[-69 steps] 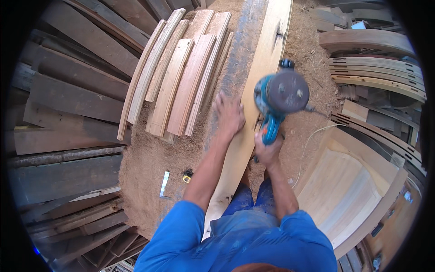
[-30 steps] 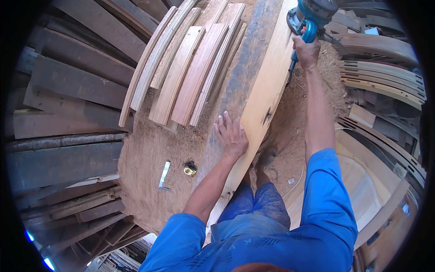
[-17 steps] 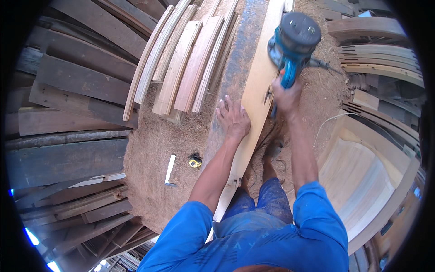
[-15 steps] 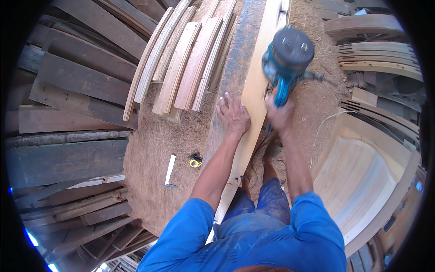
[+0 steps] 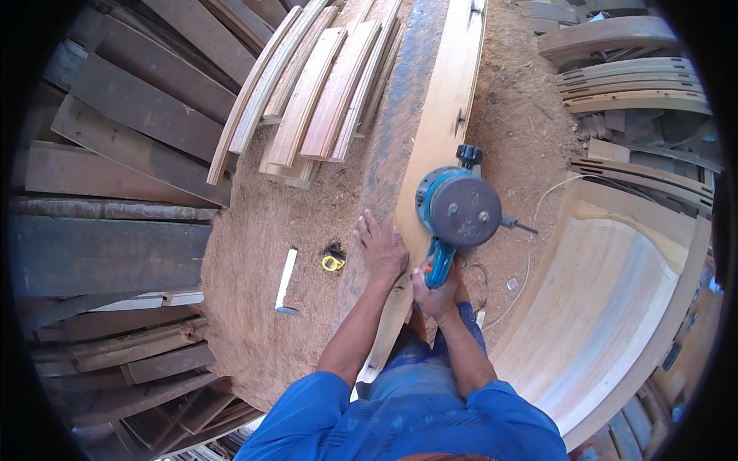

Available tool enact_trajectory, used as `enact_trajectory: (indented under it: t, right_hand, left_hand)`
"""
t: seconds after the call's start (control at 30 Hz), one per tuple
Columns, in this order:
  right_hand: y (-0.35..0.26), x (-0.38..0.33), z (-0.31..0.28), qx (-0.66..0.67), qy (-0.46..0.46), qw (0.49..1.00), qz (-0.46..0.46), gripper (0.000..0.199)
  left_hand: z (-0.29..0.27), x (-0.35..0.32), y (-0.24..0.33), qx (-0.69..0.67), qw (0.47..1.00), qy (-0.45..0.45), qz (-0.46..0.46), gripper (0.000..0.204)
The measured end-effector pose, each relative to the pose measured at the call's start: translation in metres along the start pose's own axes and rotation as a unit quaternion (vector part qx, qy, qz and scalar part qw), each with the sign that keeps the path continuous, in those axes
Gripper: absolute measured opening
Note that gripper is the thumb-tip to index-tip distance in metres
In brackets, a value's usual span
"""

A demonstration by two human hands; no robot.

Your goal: The person positions a long wooden plank on a workbench and uses a handheld electric router to smooth its surface. They move the router along the plank's length, generating sawdust, then flip the plank to work on the other side.

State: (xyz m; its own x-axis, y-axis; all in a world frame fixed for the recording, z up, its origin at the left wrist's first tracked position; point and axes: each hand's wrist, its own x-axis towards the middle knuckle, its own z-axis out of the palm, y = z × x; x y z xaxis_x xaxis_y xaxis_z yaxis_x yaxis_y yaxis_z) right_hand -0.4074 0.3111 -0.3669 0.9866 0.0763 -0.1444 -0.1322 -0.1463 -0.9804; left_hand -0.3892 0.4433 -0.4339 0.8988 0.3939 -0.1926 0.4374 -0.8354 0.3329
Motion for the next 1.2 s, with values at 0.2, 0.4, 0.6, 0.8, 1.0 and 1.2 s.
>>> enact_trajectory:
  t: [0.2,0.4,0.6,0.8,1.0,1.2]
  right_hand:
    - [0.007,0.047,0.009,-0.009,0.036,0.999,-0.037,0.026]
    - [0.002,0.093,0.006,0.004,0.077,0.997,-0.030,0.028]
    - [0.006,0.153,0.000,-0.024,0.104,0.992,-0.074,0.027]
    - [0.007,0.250,-0.015,-0.034,0.119,0.986,-0.110,0.031]
    - [0.007,0.353,-0.028,-0.035,0.135,0.982,-0.130,0.041]
    - [0.001,0.356,-0.037,-0.029,0.117,0.988,-0.096,0.044]
  left_hand:
    - [0.009,0.001,-0.007,0.036,0.998,0.041,0.026,0.042]
    - [0.006,0.002,0.000,0.016,0.999,0.044,0.021,0.040]
    - [0.006,0.002,0.002,-0.009,0.999,0.031,0.007,0.041]
    - [0.006,0.001,0.001,-0.009,1.000,0.026,0.005,0.042]
    - [0.008,-0.001,-0.004,0.009,0.999,0.029,0.016,0.043]
    - [0.002,0.002,0.001,-0.007,1.000,-0.015,-0.006,0.044]
